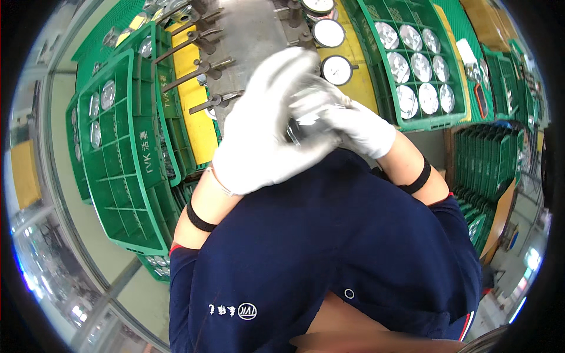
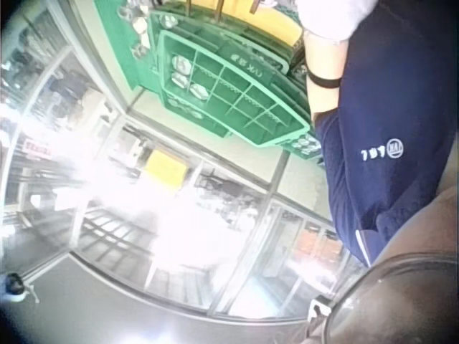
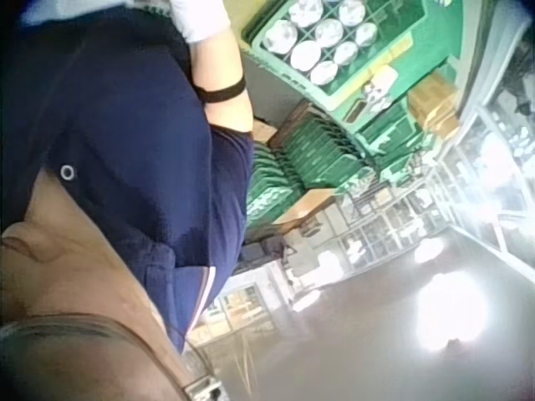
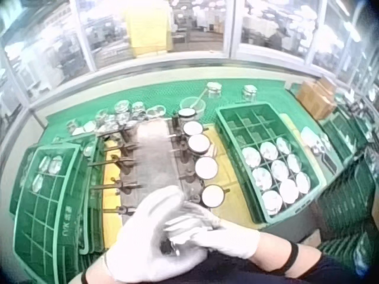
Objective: Inspecting metal engine pistons using a dial gauge fixture and sorting them into plastic crates.
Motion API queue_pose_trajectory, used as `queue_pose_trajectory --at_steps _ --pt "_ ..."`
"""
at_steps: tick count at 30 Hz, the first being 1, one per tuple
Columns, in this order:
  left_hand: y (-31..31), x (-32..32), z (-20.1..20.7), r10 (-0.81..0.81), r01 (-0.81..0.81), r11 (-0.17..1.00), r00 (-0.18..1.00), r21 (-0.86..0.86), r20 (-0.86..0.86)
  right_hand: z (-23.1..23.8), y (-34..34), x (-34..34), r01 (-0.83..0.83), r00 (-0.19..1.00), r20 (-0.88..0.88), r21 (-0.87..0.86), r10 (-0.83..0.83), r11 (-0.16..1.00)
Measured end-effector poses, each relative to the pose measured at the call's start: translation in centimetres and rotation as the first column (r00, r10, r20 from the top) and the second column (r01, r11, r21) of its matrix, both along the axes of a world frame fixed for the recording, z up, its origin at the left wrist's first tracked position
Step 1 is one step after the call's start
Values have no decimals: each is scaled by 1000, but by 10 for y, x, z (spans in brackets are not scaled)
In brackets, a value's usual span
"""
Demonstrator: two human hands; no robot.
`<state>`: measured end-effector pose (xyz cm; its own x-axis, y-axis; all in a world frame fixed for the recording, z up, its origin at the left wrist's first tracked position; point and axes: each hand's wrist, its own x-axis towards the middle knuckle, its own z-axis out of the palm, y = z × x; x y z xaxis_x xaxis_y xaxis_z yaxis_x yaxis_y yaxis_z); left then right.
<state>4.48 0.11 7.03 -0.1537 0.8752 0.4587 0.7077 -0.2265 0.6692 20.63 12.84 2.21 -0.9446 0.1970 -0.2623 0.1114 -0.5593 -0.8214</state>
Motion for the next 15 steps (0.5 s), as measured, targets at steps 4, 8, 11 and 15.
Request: queue_pose_trajectory --at_steps 4,8,11,15 --pt "-12 3 5 73 -74 988 997 133 13 23 49 17 47 999 -34 449 -35 893" --pt "-51 8 -19 281 -278 959 958 -55 53 38 193 18 421 900 -191 152 -391 894" --pt "-80 19 -37 385 -367 920 912 -136 145 -14 346 13 305 917 -58 738 -394 602" --pt "-115 47 -39 558 -527 825 816 -204 147 -92 430 -13 95 857 312 685 -409 722"
